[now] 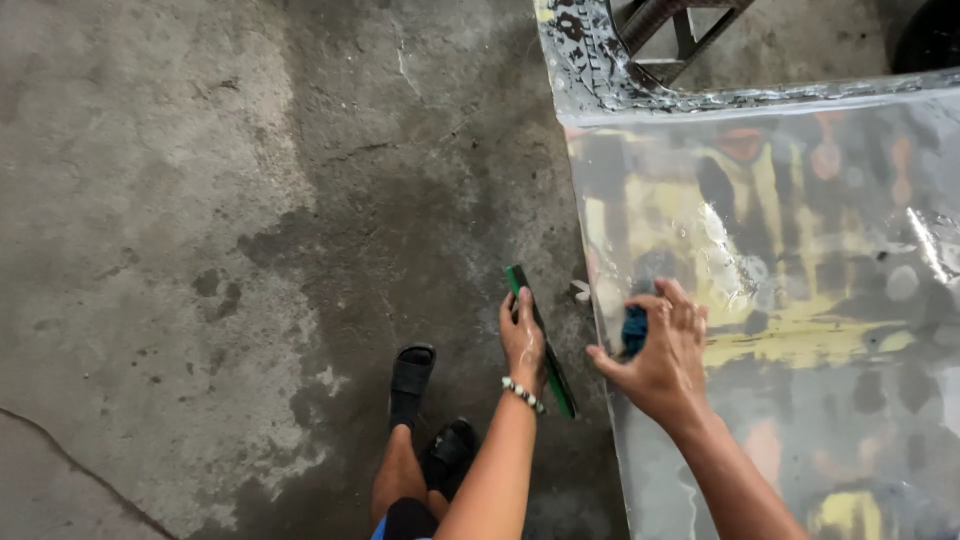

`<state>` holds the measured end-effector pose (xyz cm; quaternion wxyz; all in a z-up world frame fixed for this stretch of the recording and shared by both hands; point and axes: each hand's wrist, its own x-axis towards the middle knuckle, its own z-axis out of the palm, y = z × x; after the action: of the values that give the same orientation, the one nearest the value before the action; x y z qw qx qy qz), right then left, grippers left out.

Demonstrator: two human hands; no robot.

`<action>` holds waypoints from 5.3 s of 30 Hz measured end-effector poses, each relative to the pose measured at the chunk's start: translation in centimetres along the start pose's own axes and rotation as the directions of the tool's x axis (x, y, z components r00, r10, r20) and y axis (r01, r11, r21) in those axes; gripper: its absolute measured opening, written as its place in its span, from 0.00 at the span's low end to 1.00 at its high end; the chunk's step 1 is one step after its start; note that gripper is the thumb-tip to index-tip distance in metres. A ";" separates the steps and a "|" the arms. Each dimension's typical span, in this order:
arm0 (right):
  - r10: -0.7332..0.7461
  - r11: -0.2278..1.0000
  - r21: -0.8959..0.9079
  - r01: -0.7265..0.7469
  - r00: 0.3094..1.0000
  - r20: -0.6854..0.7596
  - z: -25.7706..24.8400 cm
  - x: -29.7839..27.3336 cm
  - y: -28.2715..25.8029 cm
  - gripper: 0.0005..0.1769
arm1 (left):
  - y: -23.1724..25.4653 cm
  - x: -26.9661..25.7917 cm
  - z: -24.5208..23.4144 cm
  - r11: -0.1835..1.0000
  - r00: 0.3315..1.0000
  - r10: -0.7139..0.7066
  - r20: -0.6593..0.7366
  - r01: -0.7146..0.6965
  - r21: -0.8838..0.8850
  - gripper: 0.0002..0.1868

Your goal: The person sands a large, flat metallic surface using a green sanding block held in the right hand. They frequently wipe the surface with a blue cloth held in the left hand to remove dust and debris. The person moves around the surface, sanding different sections and wiping them clean.

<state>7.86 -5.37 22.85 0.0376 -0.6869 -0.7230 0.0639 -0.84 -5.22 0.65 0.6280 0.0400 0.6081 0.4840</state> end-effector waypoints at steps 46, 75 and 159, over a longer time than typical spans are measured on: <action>-0.410 0.907 0.123 0.404 0.911 0.032 1.6 2.4 2.2 0.30 | 6.2 -6.4 0.0 0.918 0.975 0.171 0.145 -0.104 -0.382 0.32; -0.148 0.983 0.068 0.171 0.953 -0.266 1.1 10.0 1.6 0.24 | 10.9 -7.7 4.0 0.650 0.681 0.685 0.259 -0.732 0.204 0.34; -0.120 0.987 0.074 0.144 0.958 -0.262 1.1 9.6 1.2 0.24 | 15.1 -2.0 2.2 0.923 0.758 0.048 0.650 0.216 -0.319 0.26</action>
<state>8.33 4.17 21.28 0.1668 -0.6370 -0.7526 0.0053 -7.09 2.66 12.33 0.8158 0.0557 0.2512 0.5180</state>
